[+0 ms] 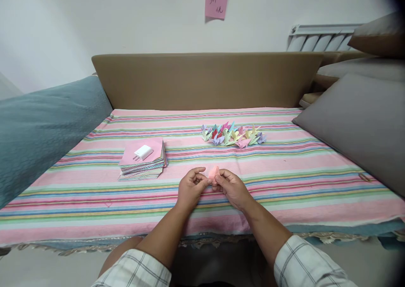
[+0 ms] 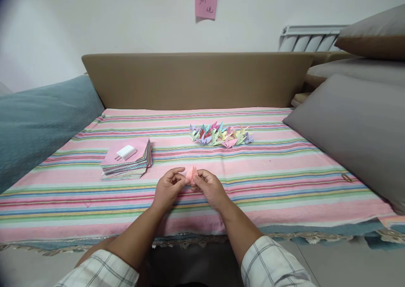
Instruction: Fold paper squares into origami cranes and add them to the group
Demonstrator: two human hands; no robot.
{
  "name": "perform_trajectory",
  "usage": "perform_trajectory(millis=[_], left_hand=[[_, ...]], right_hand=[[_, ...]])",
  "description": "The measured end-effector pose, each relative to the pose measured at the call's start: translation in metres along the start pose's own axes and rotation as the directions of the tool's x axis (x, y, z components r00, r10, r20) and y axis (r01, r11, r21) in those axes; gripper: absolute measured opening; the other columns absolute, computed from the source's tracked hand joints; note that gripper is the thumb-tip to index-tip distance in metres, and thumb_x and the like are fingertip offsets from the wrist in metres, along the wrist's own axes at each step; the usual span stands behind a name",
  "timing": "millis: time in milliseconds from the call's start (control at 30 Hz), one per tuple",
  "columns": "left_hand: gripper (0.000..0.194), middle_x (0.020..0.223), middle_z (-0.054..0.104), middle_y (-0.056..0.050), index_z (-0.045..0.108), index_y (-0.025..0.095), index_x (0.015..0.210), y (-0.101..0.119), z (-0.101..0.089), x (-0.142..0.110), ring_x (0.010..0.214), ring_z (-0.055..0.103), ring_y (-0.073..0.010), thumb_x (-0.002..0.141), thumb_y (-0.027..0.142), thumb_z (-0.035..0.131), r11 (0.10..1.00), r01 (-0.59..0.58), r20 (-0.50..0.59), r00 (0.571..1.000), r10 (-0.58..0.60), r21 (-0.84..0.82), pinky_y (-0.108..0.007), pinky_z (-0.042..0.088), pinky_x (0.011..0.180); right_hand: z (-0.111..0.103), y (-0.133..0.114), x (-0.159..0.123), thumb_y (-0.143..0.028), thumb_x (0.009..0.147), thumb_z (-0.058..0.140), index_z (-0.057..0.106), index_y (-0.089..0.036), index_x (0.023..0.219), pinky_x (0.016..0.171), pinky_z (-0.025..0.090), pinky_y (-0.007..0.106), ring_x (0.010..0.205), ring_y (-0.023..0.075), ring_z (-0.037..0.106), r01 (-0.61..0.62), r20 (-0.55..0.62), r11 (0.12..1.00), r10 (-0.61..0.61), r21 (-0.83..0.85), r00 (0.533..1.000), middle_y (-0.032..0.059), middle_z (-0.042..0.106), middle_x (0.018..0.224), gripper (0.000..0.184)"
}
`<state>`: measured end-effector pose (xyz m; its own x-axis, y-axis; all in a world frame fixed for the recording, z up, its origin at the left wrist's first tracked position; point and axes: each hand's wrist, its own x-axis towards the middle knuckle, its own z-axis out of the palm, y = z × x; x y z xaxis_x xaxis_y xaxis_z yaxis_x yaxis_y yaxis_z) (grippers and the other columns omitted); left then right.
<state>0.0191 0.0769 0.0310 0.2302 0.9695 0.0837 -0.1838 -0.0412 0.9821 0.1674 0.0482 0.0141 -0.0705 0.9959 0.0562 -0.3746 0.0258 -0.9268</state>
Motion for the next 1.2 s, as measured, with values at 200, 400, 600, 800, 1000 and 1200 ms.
perform_trajectory(millis=[200, 400, 600, 800, 1000, 1200], left_hand=[[0.031, 0.081, 0.070, -0.003, 0.068, 0.015, 0.087, 0.0009, -0.0001, -0.0001, 0.077, 0.063, -0.0166, 0.063, 0.033, 0.076, 0.997, 0.064, 0.161, 0.985, -0.058, -0.035, -0.029, 0.048, 0.076], [0.029, 0.061, 0.067, 0.000, 0.060, 0.014, 0.067, -0.0025, 0.0055, -0.0026, 0.059, 0.062, -0.0126, 0.058, 0.032, 0.080, 0.977, 0.127, 0.107, 0.988, -0.109, -0.173, -0.026, 0.048, 0.064], [0.033, 0.060, 0.065, 0.001, 0.058, 0.013, 0.063, -0.0037, 0.0054, -0.0017, 0.056, 0.058, -0.0099, 0.051, 0.032, 0.084, 0.973, 0.149, 0.038, 0.989, -0.145, -0.174, -0.022, 0.044, 0.059], [0.034, 0.058, 0.063, 0.003, 0.057, 0.014, 0.063, -0.0058, 0.0047, -0.0015, 0.053, 0.054, -0.0082, 0.053, 0.034, 0.082, 0.976, 0.151, 0.041, 0.988, -0.146, -0.159, -0.021, 0.041, 0.057], [0.029, 0.065, 0.066, 0.000, 0.061, 0.013, 0.066, -0.0006, 0.0032, -0.0023, 0.059, 0.056, -0.0094, 0.059, 0.036, 0.078, 0.996, 0.081, 0.094, 0.992, -0.084, 0.026, -0.021, 0.041, 0.059], [0.029, 0.062, 0.062, 0.003, 0.061, 0.014, 0.073, -0.0071, 0.0002, -0.0019, 0.054, 0.052, -0.0073, 0.060, 0.034, 0.078, 0.993, 0.113, 0.188, 0.975, -0.119, 0.044, -0.018, 0.037, 0.053]], right_hand=[[0.0035, -0.0015, -0.0010, -0.045, 0.071, 0.070, 0.063, -0.020, 0.079, 0.060, 0.046, 0.026, 0.059, 0.0097, 0.053, -0.014, -0.016, 1.000, 0.014, -0.021, 1.000, -0.0034, 0.058, 0.066, 0.027], [0.0047, 0.0014, 0.0005, -0.041, 0.073, 0.070, 0.065, -0.018, 0.080, 0.058, 0.044, 0.023, 0.057, 0.0084, 0.053, 0.031, -0.081, 0.993, -0.040, -0.110, 0.996, -0.0029, 0.060, 0.063, 0.024], [0.0063, 0.0039, 0.0015, -0.041, 0.069, 0.072, 0.061, -0.018, 0.077, 0.057, 0.046, 0.023, 0.056, 0.0085, 0.053, 0.004, -0.109, 0.999, -0.010, -0.053, 0.994, -0.0033, 0.060, 0.063, 0.027], [0.0070, 0.0022, 0.0013, -0.043, 0.067, 0.073, 0.060, -0.018, 0.072, 0.056, 0.045, 0.024, 0.055, 0.0091, 0.051, -0.009, -0.139, 0.997, -0.001, -0.074, 0.990, -0.0032, 0.058, 0.060, 0.029], [0.0090, -0.0054, -0.0004, -0.038, 0.068, 0.073, 0.064, -0.019, 0.080, 0.064, 0.043, 0.024, 0.064, 0.0103, 0.053, 0.085, -0.069, 0.990, -0.093, -0.115, 0.993, -0.0017, 0.062, 0.071, 0.025], [0.0065, -0.0010, 0.0005, -0.042, 0.065, 0.074, 0.065, -0.018, 0.069, 0.057, 0.039, 0.024, 0.057, 0.0106, 0.048, 0.079, -0.142, 0.980, -0.106, -0.183, 0.984, -0.0033, 0.057, 0.059, 0.026]])
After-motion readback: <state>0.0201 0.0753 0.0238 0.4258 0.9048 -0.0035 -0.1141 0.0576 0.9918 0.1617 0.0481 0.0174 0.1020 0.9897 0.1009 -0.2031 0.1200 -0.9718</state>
